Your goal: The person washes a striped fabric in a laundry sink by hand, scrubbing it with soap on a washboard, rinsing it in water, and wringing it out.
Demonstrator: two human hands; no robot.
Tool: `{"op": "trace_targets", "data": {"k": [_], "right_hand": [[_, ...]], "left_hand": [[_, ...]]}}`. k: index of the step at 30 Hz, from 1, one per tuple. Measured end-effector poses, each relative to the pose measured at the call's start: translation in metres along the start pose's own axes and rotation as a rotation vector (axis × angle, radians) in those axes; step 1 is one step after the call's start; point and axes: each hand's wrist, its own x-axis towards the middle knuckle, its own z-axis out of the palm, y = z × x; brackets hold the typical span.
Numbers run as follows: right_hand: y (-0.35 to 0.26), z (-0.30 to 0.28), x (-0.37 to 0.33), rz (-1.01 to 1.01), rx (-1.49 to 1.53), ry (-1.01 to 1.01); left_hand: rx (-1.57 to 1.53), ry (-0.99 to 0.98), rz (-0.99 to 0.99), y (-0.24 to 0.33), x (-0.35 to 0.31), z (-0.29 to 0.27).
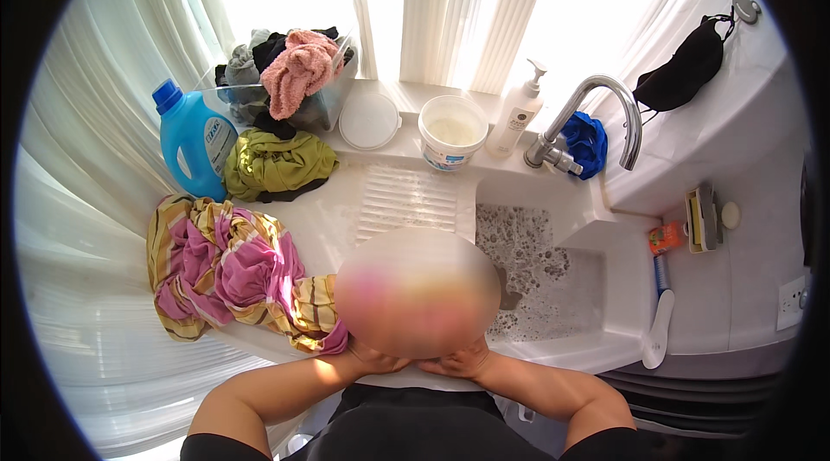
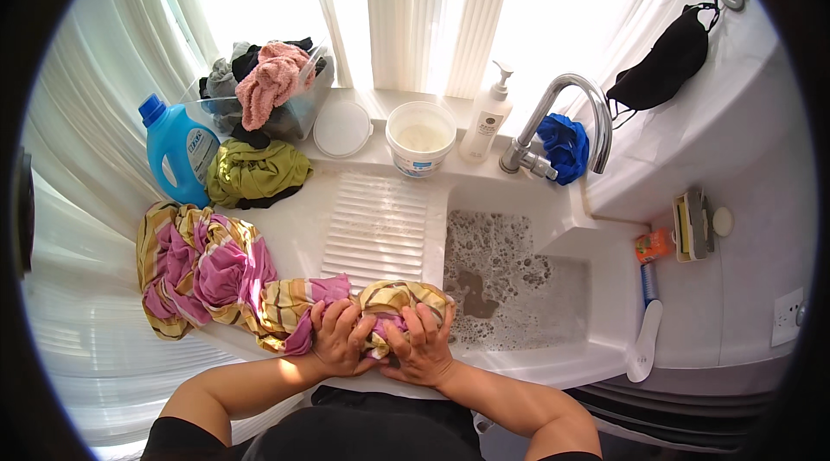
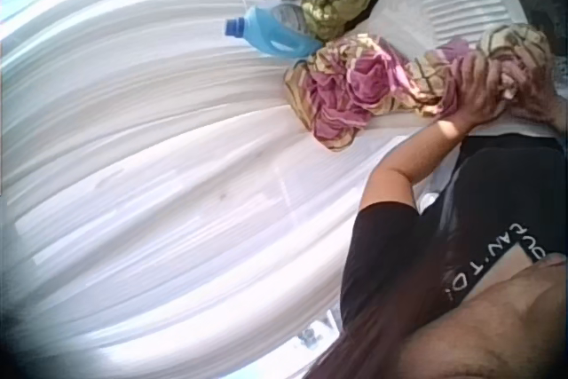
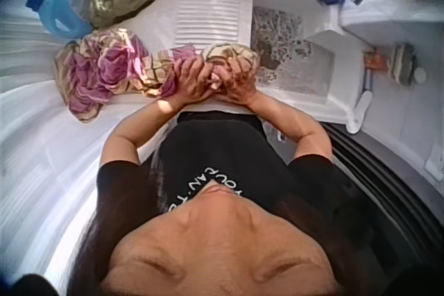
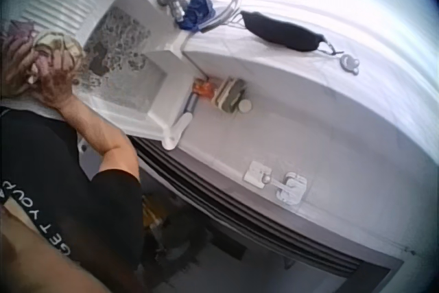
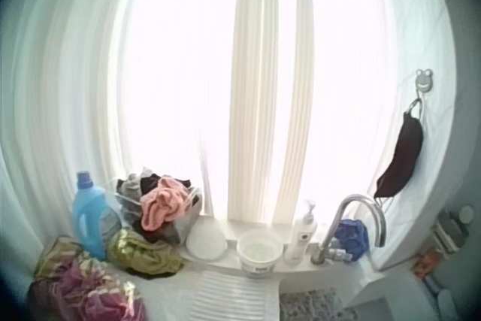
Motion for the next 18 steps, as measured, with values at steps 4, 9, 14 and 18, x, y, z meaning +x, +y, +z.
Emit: {"op": "trace_targets", "data": {"k": [4,9,14,18], "right_hand": [[0.047,0.021,0.077,0.161,0.113,-0.023],[0.053,-0.010,0.174,0.675,0.149,-0.296],[0.046,-0.007,0.090,0.387,0.306,-0.079],[-0.008,-0.018,0.004,-0.060,0.165,0.187]], "left_hand": [[-0.097,-0.409,-0.642,-0.048,0.068,0.044],[-0.121,-0.399,-0.835,-0.148,0.105,0.110],[-0.056,-0.483,-0.511,-0.061,0.086,0.024],[-0.046,-0.038,-0.054,-0.002,-0.012,0.011]]}}
